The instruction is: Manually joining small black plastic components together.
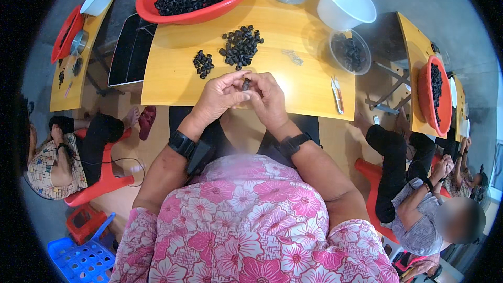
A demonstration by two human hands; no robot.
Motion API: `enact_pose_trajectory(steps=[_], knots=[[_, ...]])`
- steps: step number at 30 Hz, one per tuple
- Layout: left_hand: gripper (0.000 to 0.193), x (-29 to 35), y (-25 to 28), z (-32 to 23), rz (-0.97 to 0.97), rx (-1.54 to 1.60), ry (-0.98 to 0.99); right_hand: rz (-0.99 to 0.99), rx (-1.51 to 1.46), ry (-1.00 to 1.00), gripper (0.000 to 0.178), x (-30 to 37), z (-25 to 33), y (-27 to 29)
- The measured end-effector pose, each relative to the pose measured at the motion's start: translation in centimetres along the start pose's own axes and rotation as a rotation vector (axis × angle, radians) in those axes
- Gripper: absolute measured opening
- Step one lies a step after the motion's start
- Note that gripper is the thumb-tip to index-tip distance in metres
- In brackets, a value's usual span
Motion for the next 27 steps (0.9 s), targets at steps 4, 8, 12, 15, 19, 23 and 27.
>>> enact_pose_trajectory(steps=[4, 8, 12, 15, 19, 23, 27], knots=[[0.047, 0.0, 0.0, -0.1, 0.010, 0.023, 0.018, 0.029, 0.023, -0.025, 0.033, -0.1, 0.0, 0.0], [0.047, 0.0, 0.1, 0.3, 0.009, -0.010, 0.036, 0.044, 0.035, -0.017, 0.033, -0.1, 0.1, 0.0], [0.045, 0.1, 0.4, 0.9, -0.028, -0.058, -0.002, 0.032, 0.011, -0.012, 0.033, -0.1, -0.1, -0.1], [0.042, 0.0, 0.6, 0.9, -0.020, -0.041, 0.001, 0.009, 0.021, -0.019, 0.034, 0.0, -0.1, -0.1], [0.033, 0.1, 1.1, 1.3, -0.097, -0.044, 0.130, -0.051, 0.009, -0.074, 0.033, 0.1, -0.7, 0.0], [0.020, 0.1, 0.9, 1.3, -0.074, -0.057, 0.136, -0.065, 0.011, -0.089, 0.033, 0.2, -0.1, 0.4], [0.015, 0.2, 0.9, 1.4, -0.081, -0.063, 0.098, -0.038, 0.002, -0.071, 0.029, 0.2, -0.3, 0.8]])
Point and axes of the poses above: each hand's wrist, its own x-axis away from the middle knuckle, its own y-axis out of the back of the hand, z = x × y, the point moved 8 cm from there along -x, towards the middle knuckle, and after that the axes turned 11 degrees about -y, right-handed, at the moved point
